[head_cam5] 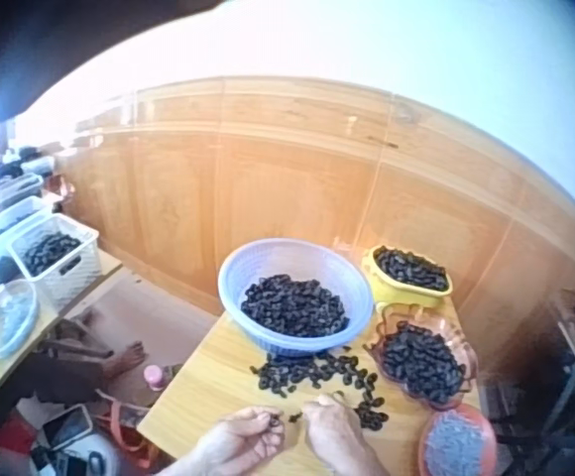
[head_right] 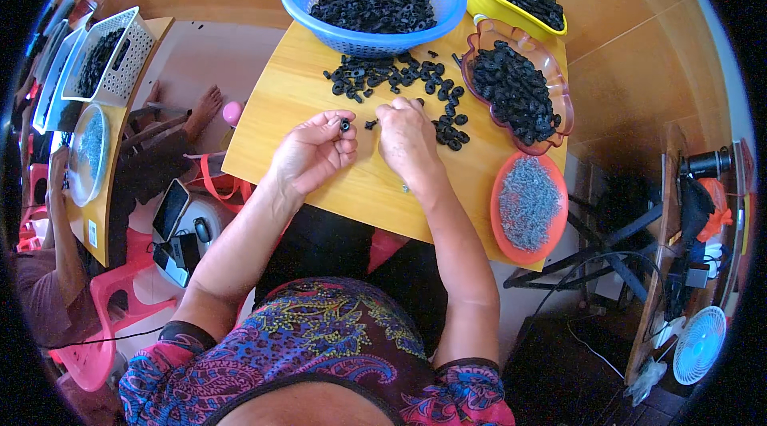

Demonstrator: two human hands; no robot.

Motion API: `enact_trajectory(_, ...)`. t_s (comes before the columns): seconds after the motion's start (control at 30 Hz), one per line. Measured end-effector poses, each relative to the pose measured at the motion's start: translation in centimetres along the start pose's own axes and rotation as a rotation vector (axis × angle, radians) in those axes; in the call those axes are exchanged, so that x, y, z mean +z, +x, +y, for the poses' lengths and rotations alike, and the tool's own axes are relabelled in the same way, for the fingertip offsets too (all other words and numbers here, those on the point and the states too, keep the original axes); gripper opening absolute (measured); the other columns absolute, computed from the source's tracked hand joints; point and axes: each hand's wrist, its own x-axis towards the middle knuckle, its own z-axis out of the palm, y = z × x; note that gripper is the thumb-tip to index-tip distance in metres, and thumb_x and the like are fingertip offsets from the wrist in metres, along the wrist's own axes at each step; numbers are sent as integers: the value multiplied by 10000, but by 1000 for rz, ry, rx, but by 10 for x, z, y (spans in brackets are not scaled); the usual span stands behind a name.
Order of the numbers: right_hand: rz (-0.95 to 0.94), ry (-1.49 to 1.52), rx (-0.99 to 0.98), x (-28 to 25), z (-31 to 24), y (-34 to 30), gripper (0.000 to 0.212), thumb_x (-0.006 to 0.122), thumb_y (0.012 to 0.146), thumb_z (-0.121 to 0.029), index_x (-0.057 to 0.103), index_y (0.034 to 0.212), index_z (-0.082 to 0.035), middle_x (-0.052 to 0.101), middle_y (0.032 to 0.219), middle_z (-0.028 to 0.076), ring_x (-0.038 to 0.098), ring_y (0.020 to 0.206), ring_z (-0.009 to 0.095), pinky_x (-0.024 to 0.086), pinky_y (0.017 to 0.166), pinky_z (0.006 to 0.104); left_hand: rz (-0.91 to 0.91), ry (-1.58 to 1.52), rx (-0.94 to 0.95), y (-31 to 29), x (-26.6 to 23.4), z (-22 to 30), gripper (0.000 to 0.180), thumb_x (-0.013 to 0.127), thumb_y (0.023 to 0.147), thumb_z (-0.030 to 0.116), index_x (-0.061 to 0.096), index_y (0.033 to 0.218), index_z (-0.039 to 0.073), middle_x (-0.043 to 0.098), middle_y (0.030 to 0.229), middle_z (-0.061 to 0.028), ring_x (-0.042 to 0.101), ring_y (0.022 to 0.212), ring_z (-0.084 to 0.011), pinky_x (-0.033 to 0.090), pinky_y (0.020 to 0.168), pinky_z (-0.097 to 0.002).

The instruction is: The person assembles plastic components by picking up plastic pieces and metal springs from the table and inserting the springs into the plastic pieces by hand.

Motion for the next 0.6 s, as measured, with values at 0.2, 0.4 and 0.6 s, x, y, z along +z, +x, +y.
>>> enact_trajectory(0.2, 90, 267, 116, -17, -9, -4, 73, 593, 780, 28, 587, 841, -11, 596, 763, 157, 606, 709, 289, 473, 628, 348, -35, -11, -17, -1, 4, -3, 193, 485, 926, 99, 523, 1085, -4, 592, 850, -92, 573, 705, -165, 472, 702, -311)
enact_trajectory(0.4, -35, 985, 378, -44, -34, -29, 96, 567, 861, 17, 604, 950, 19, 610, 789, 4, 573, 688, 54, 457, 585, 194, 33, -14, -33, -4, 15, -10, 183, 470, 935, 63, 553, 1070, -29, 615, 799, -93, 599, 665, -161, 505, 643, -286)
enact_trajectory(0.6, -8, 1044, 355, -41, -39, -30, 78, 580, 847, 39, 583, 921, 15, 605, 776, 12, 563, 676, 51, 442, 563, 186, 74, 72, 2, -7, 22, -13, 155, 502, 919, 40, 578, 1026, -41, 624, 803, -99, 602, 653, -157, 515, 631, -266)
